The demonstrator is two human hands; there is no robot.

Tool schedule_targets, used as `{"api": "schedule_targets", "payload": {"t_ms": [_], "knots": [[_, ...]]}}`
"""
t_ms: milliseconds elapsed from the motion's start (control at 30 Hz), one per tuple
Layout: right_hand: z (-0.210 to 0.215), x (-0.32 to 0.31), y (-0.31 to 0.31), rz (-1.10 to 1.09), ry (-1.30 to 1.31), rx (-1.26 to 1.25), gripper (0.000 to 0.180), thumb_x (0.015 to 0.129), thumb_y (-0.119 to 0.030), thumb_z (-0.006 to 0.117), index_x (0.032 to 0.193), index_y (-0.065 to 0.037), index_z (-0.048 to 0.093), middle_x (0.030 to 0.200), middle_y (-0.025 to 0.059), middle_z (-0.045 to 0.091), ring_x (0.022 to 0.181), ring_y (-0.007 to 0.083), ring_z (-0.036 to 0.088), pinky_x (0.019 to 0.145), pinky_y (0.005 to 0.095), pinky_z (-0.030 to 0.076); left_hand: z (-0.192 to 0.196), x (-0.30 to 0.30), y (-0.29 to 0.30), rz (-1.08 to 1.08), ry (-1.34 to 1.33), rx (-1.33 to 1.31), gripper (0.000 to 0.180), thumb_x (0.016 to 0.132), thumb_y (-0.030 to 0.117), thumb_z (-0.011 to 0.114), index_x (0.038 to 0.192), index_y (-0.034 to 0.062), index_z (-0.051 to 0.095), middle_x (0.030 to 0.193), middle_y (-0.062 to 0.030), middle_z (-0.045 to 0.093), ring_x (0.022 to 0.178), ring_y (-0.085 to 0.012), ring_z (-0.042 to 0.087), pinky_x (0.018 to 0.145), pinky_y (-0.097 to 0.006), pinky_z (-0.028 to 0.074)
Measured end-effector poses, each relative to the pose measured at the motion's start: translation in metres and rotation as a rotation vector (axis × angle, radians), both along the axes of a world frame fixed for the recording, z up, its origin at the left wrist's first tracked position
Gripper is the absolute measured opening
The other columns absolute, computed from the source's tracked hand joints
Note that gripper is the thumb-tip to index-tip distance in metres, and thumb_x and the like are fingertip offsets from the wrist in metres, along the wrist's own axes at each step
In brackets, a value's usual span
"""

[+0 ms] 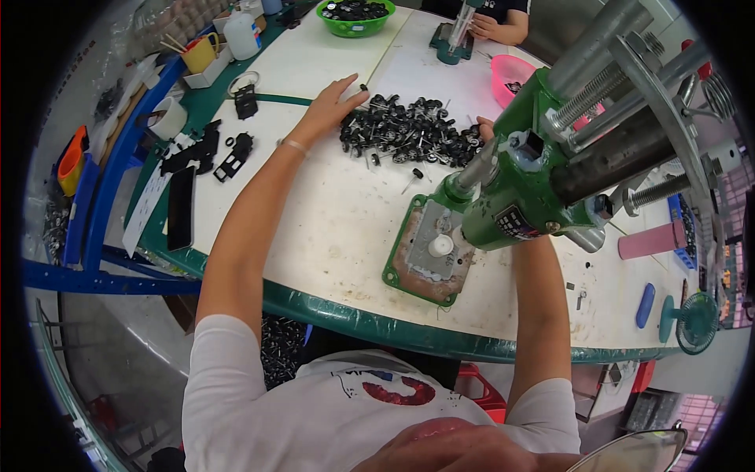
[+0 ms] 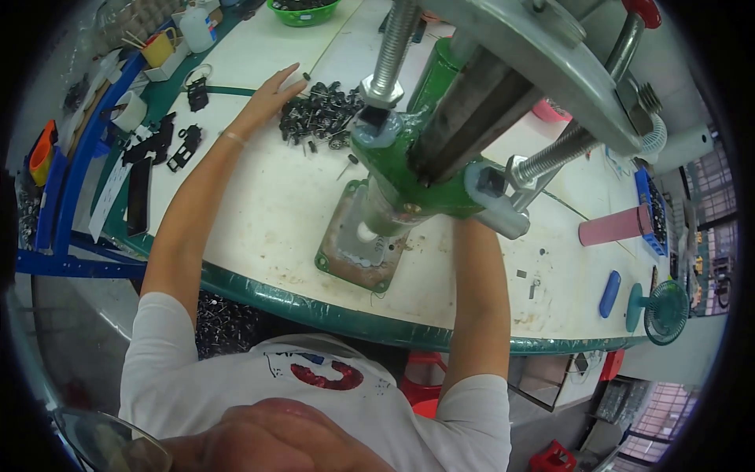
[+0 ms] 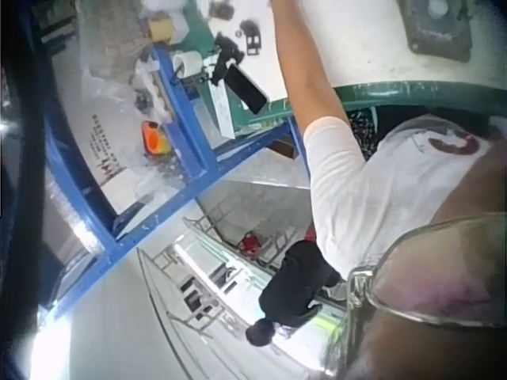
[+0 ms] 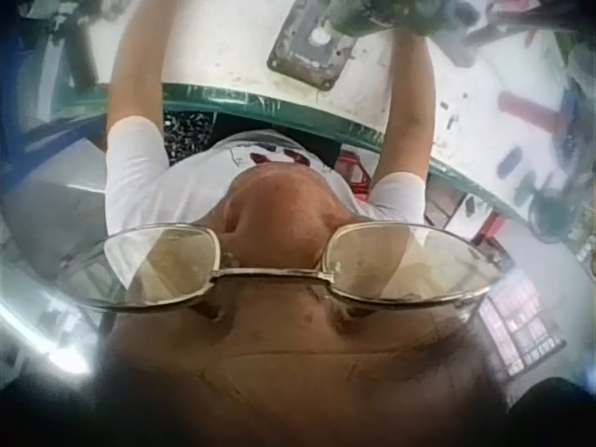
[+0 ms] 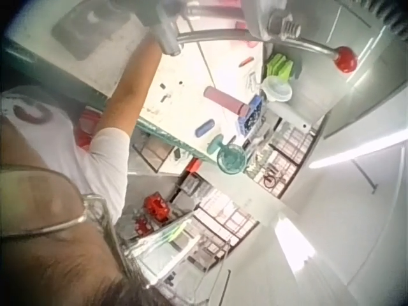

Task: The person assembles toy wheels by repeatedly positioning wheel components into a manual press machine, pulling down the press lever by hand, and setting aside and gathering the assembled wheels on the table.

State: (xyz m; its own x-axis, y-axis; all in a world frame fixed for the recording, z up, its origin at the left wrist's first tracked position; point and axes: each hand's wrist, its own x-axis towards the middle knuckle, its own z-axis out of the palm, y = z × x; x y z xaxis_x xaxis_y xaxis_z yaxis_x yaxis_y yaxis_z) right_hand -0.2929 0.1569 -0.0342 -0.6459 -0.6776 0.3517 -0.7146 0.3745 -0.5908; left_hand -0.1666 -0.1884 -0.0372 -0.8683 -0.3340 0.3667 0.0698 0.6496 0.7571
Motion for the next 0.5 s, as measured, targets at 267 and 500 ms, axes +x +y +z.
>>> {"api": "schedule_targets", "payload": {"t_ms": [267, 500], "knots": [[0.005, 0.019, -0.015, 0.054, -0.081, -0.090, 0.032, 0.093, -0.025, 0.055, 0.118, -0.005, 0.059, 0.123, 0.0148, 0.055, 0.114, 0.0231, 0.052, 0.097, 0.0324, 0.040, 0.006, -0.053, 0.050, -0.335, -0.172, -0.145, 0.067, 0.080, 0.064, 0.054, 0.126, 0.0153, 0.058, 0.125, -0.0086, 0.058, 0.114, -0.0259, 0.054, 0.100, -0.033, 0.038], [0.012, 0.026, -0.022, 0.259, -0.191, -0.104, 0.032, 0.093, -0.022, 0.057, 0.122, -0.008, 0.059, 0.132, 0.0146, 0.051, 0.124, 0.0240, 0.047, 0.105, 0.0333, 0.035, 0.018, -0.016, 0.069, -0.517, -0.148, -0.247, 0.050, 0.084, 0.054, 0.057, 0.117, 0.0167, 0.066, 0.120, -0.0060, 0.059, 0.113, -0.0236, 0.052, 0.097, -0.033, 0.040]]}}
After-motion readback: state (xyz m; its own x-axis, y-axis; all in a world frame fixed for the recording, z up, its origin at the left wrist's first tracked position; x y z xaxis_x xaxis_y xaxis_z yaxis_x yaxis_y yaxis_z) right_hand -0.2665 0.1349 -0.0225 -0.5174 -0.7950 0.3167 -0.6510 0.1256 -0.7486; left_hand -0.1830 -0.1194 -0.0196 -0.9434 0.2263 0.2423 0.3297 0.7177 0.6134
